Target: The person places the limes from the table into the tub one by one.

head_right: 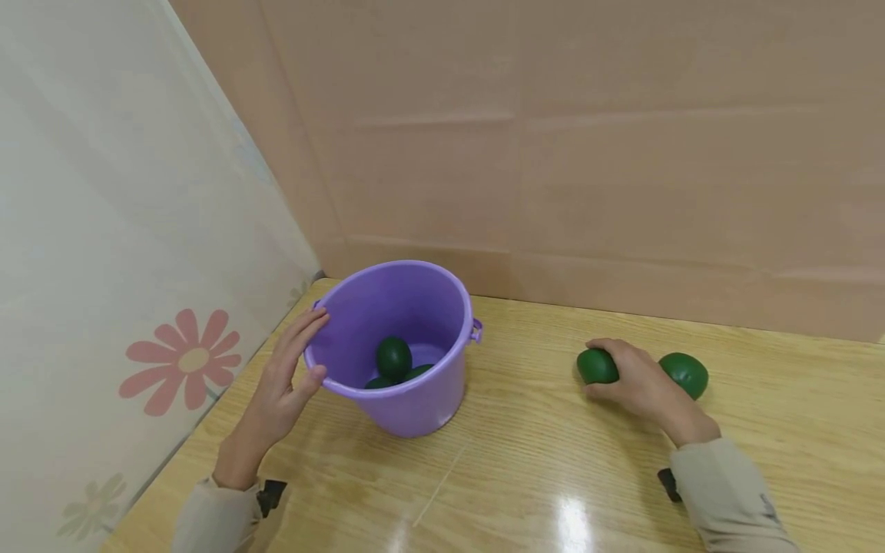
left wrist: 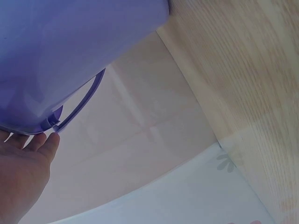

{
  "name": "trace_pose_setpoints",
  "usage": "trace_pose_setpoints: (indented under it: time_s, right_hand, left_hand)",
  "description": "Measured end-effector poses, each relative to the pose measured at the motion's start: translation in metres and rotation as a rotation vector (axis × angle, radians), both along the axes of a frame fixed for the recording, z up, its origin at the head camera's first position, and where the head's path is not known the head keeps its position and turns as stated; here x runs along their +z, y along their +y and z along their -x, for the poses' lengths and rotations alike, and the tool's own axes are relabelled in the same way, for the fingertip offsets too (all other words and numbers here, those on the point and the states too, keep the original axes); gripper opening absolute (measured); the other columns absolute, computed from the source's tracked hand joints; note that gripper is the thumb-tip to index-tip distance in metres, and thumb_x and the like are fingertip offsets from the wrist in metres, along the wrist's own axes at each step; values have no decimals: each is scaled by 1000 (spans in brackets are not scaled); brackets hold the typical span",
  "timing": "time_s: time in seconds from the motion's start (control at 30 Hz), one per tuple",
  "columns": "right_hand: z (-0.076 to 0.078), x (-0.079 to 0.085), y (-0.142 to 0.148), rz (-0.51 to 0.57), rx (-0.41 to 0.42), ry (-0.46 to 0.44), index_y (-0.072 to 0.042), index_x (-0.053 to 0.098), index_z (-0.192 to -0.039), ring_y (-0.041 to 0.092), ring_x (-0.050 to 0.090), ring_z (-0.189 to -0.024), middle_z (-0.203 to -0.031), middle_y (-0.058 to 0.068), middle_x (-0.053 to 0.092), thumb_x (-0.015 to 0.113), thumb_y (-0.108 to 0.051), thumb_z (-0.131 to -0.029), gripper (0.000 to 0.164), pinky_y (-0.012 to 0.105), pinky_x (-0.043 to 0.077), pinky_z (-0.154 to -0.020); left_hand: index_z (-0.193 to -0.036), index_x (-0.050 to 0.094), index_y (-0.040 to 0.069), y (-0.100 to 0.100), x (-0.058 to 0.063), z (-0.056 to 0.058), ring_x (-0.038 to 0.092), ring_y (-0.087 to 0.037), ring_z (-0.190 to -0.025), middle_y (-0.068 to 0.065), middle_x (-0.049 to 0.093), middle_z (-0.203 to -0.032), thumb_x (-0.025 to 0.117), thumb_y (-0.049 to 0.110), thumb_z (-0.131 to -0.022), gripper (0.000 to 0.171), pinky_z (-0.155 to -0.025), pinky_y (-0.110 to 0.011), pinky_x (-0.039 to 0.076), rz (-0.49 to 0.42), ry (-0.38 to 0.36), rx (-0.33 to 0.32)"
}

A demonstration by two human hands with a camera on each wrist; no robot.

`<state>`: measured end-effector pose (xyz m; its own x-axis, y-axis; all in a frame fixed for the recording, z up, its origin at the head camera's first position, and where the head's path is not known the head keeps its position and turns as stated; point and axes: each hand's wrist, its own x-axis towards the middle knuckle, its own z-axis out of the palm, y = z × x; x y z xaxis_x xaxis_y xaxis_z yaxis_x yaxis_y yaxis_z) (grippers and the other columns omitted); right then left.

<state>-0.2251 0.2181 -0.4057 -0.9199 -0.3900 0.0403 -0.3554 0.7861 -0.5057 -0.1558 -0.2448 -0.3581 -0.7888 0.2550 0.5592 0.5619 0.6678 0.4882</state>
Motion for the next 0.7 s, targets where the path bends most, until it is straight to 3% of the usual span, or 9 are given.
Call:
trace_pose_setpoints:
  time_s: [0.7]
  right_hand:
    - [-13, 18, -7, 50, -39, 38, -5, 41, -133, 36, 57, -98, -126, 23, 51, 68, -46, -77, 75, 40, 48, -69]
  left_hand:
    - [-140, 37, 9, 0, 1, -1, 17, -31, -140, -5, 28, -148, 57, 19, -87, 57, -104, -60, 28, 1, -10, 0]
